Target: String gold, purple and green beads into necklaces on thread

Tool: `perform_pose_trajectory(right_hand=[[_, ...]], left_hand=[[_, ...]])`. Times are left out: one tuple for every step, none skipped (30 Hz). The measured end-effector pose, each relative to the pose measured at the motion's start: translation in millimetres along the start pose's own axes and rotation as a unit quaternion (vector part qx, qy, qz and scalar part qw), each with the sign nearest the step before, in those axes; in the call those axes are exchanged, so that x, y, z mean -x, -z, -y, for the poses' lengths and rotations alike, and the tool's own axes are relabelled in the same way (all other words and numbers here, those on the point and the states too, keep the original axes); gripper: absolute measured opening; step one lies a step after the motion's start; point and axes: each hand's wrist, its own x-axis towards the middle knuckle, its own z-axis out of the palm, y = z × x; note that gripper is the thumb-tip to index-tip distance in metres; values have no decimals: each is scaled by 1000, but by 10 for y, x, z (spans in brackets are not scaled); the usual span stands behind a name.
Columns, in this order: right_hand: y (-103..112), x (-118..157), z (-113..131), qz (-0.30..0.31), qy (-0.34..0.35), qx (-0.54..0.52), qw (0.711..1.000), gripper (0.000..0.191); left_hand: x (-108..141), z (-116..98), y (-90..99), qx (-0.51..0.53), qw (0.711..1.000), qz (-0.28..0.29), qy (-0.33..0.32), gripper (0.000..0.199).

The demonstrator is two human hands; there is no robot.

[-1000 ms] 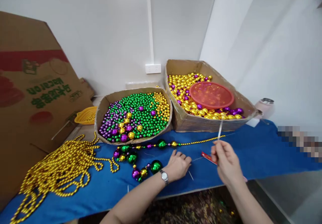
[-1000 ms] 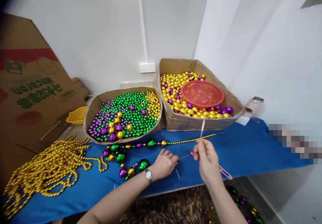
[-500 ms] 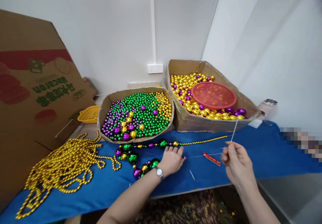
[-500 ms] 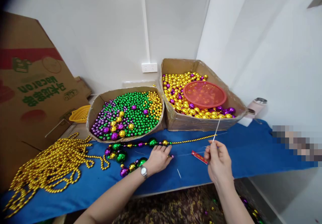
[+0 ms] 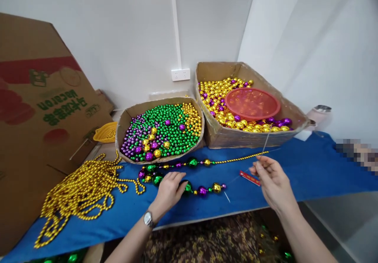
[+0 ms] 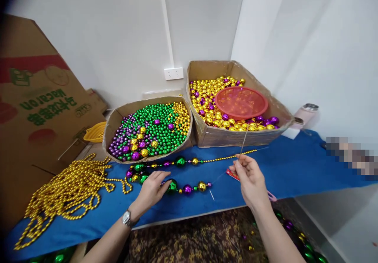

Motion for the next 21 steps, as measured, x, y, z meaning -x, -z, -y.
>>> perform_pose_trajectory(right_hand=[[-4,3,7,0,2,3,1000,42],[-7,8,15,1,2,5,1000,42],[-6,14,22,3,1,8,1000,42],[-2,21,25,6,-1,11,1000,42],[6,29,23,8,-4,15,1000,43],[17,37,14,10,-9,22,1000,44],[31,45,-3,11,-14,34,999,45],[47,53,-28,10,-18,49,999,46],[64,62,-61,9,-19,66,998,46],[80,70,-99,7,-17,83,996,45],[96,80,-140,8,-12,99,995,45],[111,89,-181,11,-6,112,994,44],[126,101,-219,14,1,123,992,43],[140,113,-254,21,6,135,991,43],[153,127,-285,28,11,146,989,43],[165,142,-313,34,16,158,987,43],[175,157,-339,40,20,168,985,43],[182,172,-363,43,22,177,983,43],[185,186,-388,47,22,183,982,42],[183,200,-412,51,18,188,981,42],[176,211,-436,53,14,191,980,41]], left_hand=[[43,11,5,7,1000,-11,5,25],[85,14,8,13,1000,-23,9,25],[125,10,12,19,999,-36,11,25],[167,-3,17,25,999,-48,11,25],[210,-26,24,31,998,-56,8,25],[257,-60,31,39,997,-59,2,26],[306,-104,38,48,997,-57,-7,28],[357,-154,43,56,997,-48,-17,29],[408,-202,48,63,997,-33,-27,31],[460,-240,53,66,997,-16,-37,32],[512,-258,64,66,997,0,-42,32],[566,-246,87,60,997,7,-40,33],[627,-195,129,51,998,2,-27,33],[701,-102,198,37,999,-17,0,31],[796,34,297,17,998,-54,41,29],[917,208,429,-7,990,-102,99,27],[1071,409,588,-38,972,-158,168,24],[1261,625,765,-74,941,-219,247,25],[1487,840,946,-111,897,-273,329,30],[1741,1039,1117,-149,840,-316,415,34],[2015,1209,1261,-175,786,-336,489,36]])
